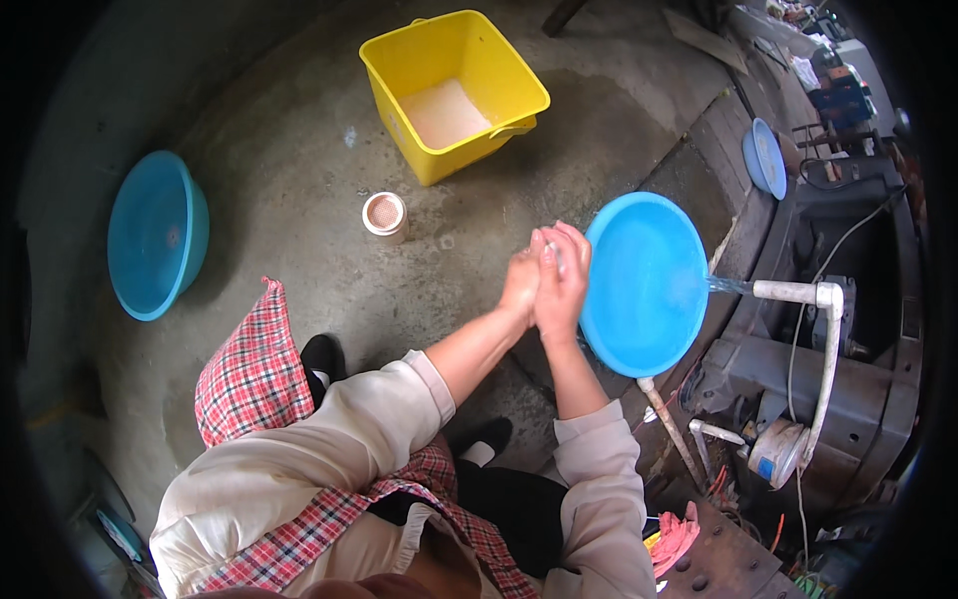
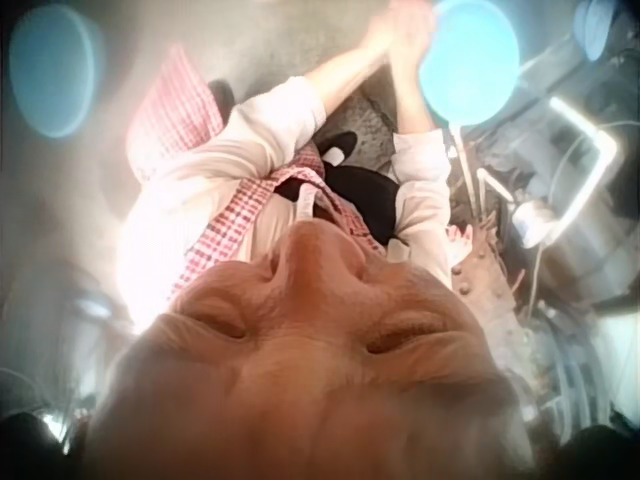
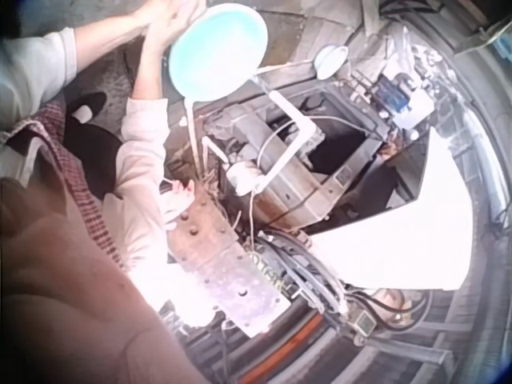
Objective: The person washes a small white cup and a clear plastic bottle under running water from a pipe into a blue basin. They rinse each item thoroughly and place them aside after cleaning.
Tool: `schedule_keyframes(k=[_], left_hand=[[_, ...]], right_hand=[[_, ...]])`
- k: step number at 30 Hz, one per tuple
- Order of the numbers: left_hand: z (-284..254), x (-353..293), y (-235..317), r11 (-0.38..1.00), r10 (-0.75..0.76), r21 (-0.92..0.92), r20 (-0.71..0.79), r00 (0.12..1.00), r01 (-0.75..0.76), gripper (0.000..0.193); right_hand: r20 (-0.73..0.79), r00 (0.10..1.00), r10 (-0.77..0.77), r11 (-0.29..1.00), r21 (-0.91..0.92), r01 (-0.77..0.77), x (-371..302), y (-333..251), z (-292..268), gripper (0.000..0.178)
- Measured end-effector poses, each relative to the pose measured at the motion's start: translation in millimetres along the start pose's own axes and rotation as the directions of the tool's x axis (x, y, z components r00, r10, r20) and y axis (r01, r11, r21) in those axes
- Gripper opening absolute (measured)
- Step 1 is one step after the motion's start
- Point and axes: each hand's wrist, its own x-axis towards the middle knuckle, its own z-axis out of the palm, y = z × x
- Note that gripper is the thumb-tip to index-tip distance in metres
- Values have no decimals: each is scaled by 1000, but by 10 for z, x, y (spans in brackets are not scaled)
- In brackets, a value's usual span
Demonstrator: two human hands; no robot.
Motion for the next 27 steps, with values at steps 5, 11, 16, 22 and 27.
schedule_keyframes(k=[5,11,16,22,27], left_hand=[[26,-59,24,913,-161,405,263,951,43,44],[-148,168,-232,835,371,328,259,892,-443,30],[-114,145,-248,802,334,456,192,923,-385,38],[-2,-56,-104,962,114,185,393,912,-199,43],[27,-96,189,982,-39,189,269,962,-13,32]], right_hand=[[213,761,613,628,453,-633,111,283,-354,37],[103,921,377,821,423,-383,-46,328,-113,30],[-19,994,111,988,109,-109,-95,182,-124,27],[441,730,523,221,757,-615,188,387,-470,48],[156,906,394,608,695,-384,36,25,-188,37]])
